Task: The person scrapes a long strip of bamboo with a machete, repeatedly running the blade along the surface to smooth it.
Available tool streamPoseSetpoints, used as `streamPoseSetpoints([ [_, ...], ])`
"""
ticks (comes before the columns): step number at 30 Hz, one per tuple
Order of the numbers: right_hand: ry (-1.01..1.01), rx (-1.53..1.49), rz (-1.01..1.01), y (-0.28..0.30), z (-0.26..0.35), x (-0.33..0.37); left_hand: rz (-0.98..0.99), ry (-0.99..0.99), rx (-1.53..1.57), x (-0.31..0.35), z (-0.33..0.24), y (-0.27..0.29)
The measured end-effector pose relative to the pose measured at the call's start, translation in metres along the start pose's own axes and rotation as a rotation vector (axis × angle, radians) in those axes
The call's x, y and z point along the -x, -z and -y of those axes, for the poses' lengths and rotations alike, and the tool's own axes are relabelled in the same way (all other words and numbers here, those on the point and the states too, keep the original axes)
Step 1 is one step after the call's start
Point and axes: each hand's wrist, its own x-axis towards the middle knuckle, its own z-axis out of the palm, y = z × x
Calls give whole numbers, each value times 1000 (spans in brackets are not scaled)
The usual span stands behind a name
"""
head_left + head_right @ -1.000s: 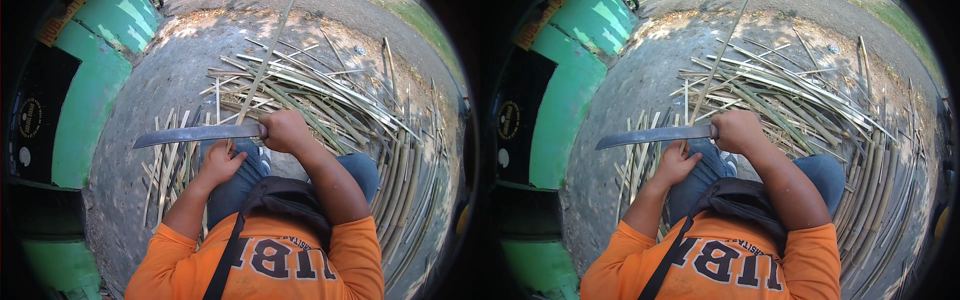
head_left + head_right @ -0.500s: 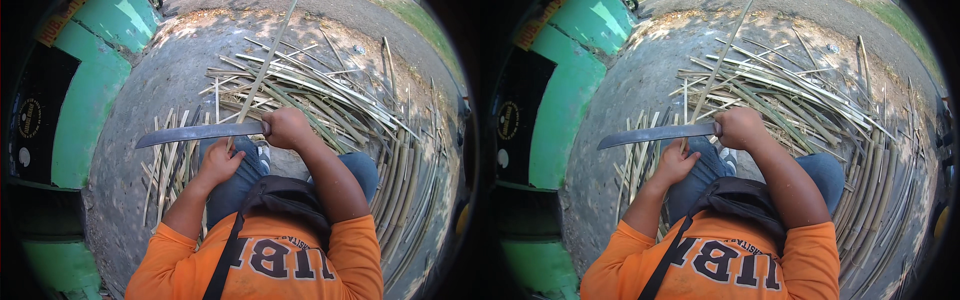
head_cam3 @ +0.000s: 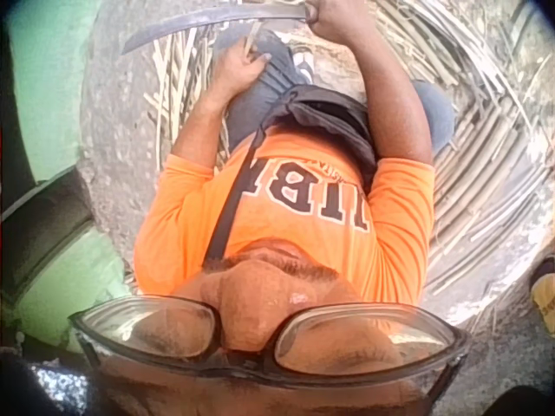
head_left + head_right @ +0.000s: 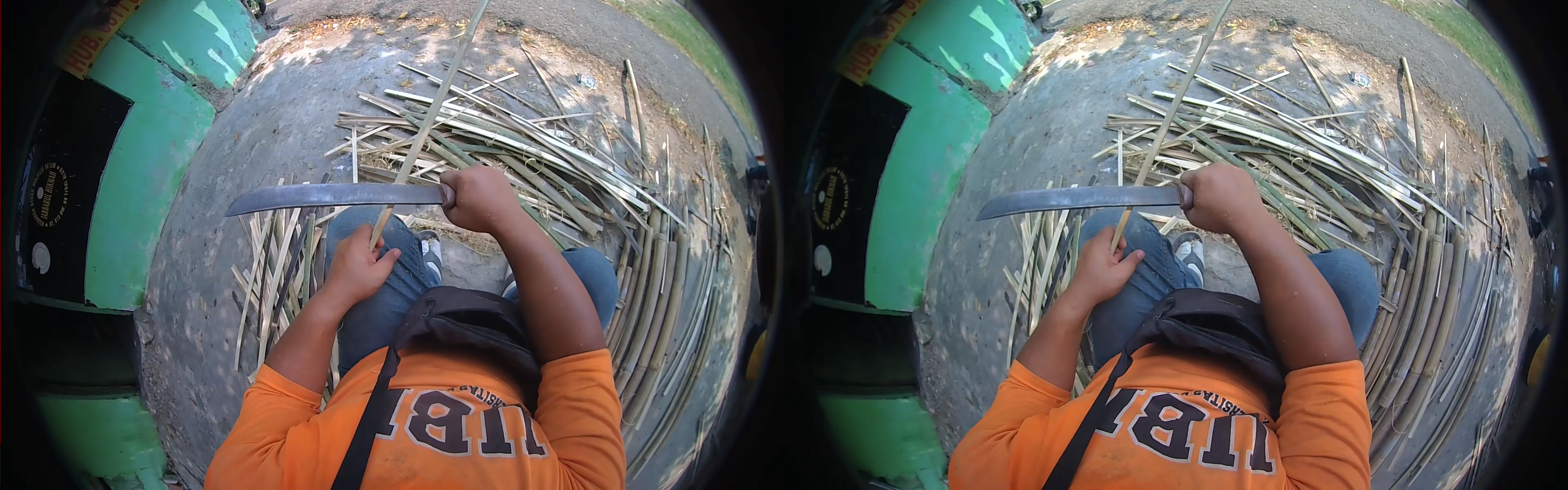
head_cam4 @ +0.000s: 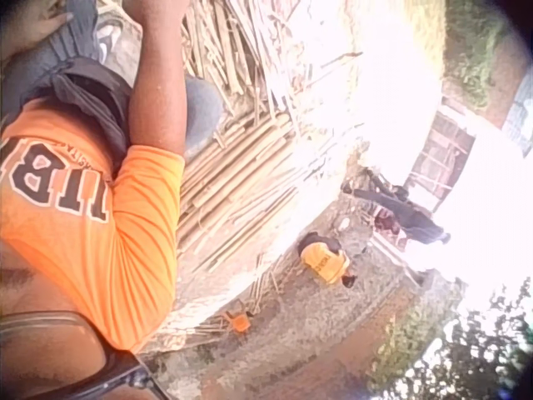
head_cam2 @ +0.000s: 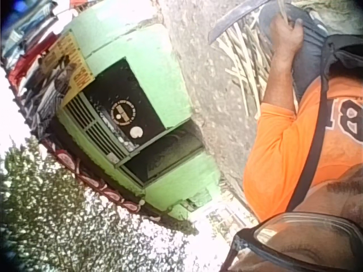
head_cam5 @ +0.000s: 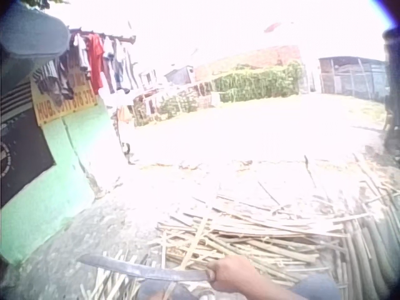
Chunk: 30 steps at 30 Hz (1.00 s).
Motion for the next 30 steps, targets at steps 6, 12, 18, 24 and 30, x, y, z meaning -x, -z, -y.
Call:
streamPoseSetpoints([
  [6,-96,-45,-109,-2,-16,-4,21,9,37,-3,4,0],
  [12,28,-16,-45,3,11,11,33,-5,13,-3,1,5],
  [18,-99,11,-185,-12,-24,-4,64,-4,68,-7,2,6],
  [24,-96,-17,-245,-6,-25,4,108,33,165,-10,12,8],
  [30,7,6,-220,2,-15,7,66,-16,159,-5,6,7],
])
